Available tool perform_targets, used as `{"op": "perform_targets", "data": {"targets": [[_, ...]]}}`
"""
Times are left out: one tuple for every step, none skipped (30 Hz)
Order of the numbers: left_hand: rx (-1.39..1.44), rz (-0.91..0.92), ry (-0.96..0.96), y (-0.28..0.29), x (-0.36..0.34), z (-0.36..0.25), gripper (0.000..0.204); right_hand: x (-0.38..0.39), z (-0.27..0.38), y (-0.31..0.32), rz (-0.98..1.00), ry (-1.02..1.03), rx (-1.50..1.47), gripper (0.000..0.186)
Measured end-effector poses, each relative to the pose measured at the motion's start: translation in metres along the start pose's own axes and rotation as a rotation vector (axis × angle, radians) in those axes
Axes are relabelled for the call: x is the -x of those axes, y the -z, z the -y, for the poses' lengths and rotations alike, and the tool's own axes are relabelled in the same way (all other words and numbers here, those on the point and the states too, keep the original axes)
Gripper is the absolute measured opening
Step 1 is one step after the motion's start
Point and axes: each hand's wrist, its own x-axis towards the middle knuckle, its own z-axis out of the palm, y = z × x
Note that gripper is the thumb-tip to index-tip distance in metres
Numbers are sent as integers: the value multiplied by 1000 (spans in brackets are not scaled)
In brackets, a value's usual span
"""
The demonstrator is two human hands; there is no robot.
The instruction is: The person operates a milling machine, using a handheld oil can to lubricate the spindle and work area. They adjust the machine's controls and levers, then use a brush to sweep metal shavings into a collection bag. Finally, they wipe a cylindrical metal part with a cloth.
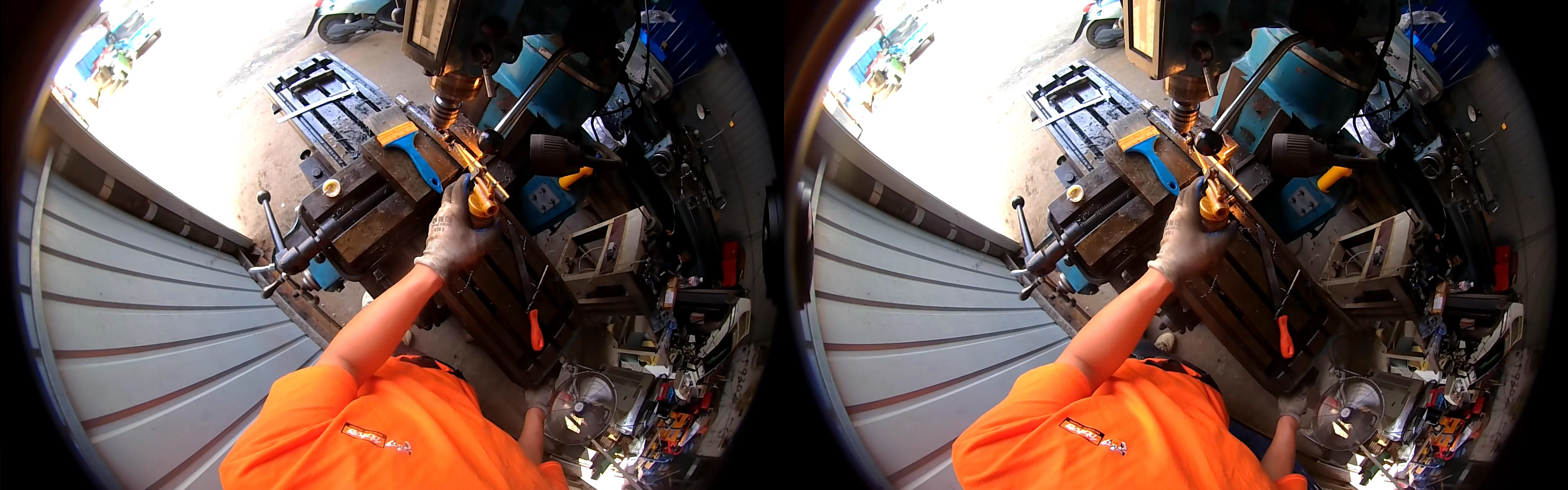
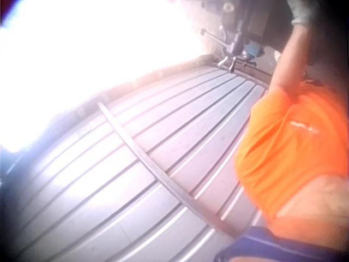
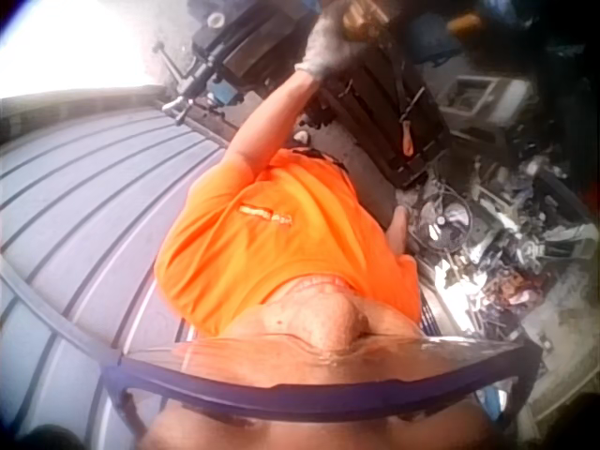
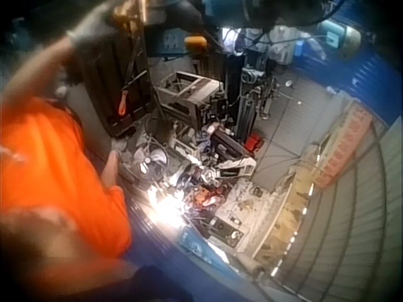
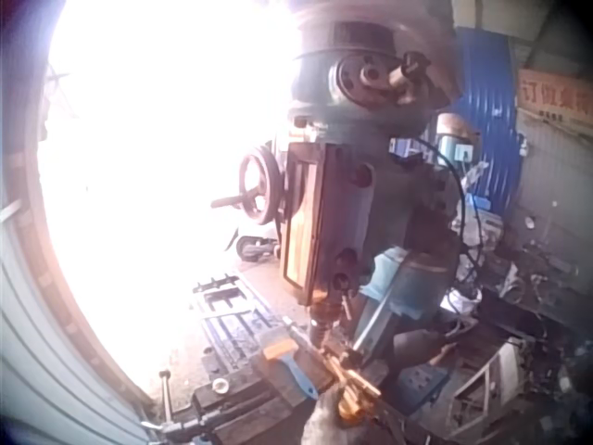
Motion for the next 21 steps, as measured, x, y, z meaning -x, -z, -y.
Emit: {"op": "perform_targets", "data": {"targets": [[-13, -8, -2, 0, -2, 1, 77, 1, 1, 1, 15, -15, -30, 86], [-13, -14, 1, 1, -4, 1, 77, 0, 1, 1, 31, -30, -59, 86], [-12, -19, 3, 1, -6, 1, 76, 0, 2, 3, 21, -22, -54, 87], [-10, -24, 6, 1, -7, 1, 75, 0, 3, 4, 11, -14, -48, 88], [-14, -27, 8, 1, -9, 1, 75, 0, 3, 6, 2, -6, -43, 89], [-21, -31, 10, 1, -10, 3, 75, -1, 7, 11, 27, -19, -63, 99], [-27, -36, 12, 1, -10, 4, 74, -2, 11, 17, 52, -33, -84, 111], [-26, -33, 20, 2, -11, 3, 75, -3, 16, 24, 78, -46, -104, 122], [-24, -31, 28, 4, -11, 1, 75, -4, 25, 35, 88, -61, -133, 123], [-22, -28, 37, 4, -11, 1, 75, -4, 36, 47, 98, -78, -162, 123], [-28, -27, 41, 4, -11, 2, 75, -4, 41, 51, 109, -94, -192, 124], [-27, -20, 44, 3, -12, 1, 75, -2, 34, 47, 90, -75, -146, 124], [-29, -15, 48, 3, -12, 1, 75, -2, 23, 37, 71, -53, -101, 125], [-30, -10, 49, 2, -12, 1, 76, -2, 13, 27, 52, -31, -56, 125], [-35, -7, 49, 2, -13, 1, 76, -3, 8, 19, 44, -21, -26, 125], [-37, -2, 50, 2, -13, 2, 76, -4, 2, 12, 35, -13, 6, 126], [-40, -1, 51, 1, -13, 2, 77, -4, -4, 7, 26, -7, 39, 126], [-46, -5, 52, 2, -14, 2, 77, -6, -9, 2, 32, 13, 60, 125], [-48, -5, 53, 2, -14, 2, 77, -6, -14, 0, 36, 27, 83, 125], [-57, -2, 46, 2, -14, 3, 78, -5, -20, -3, 39, 41, 106, 124], [-70, 1, 38, 1, -15, 7, 79, -4, -19, -3, 62, -15, 31, 122]]}}
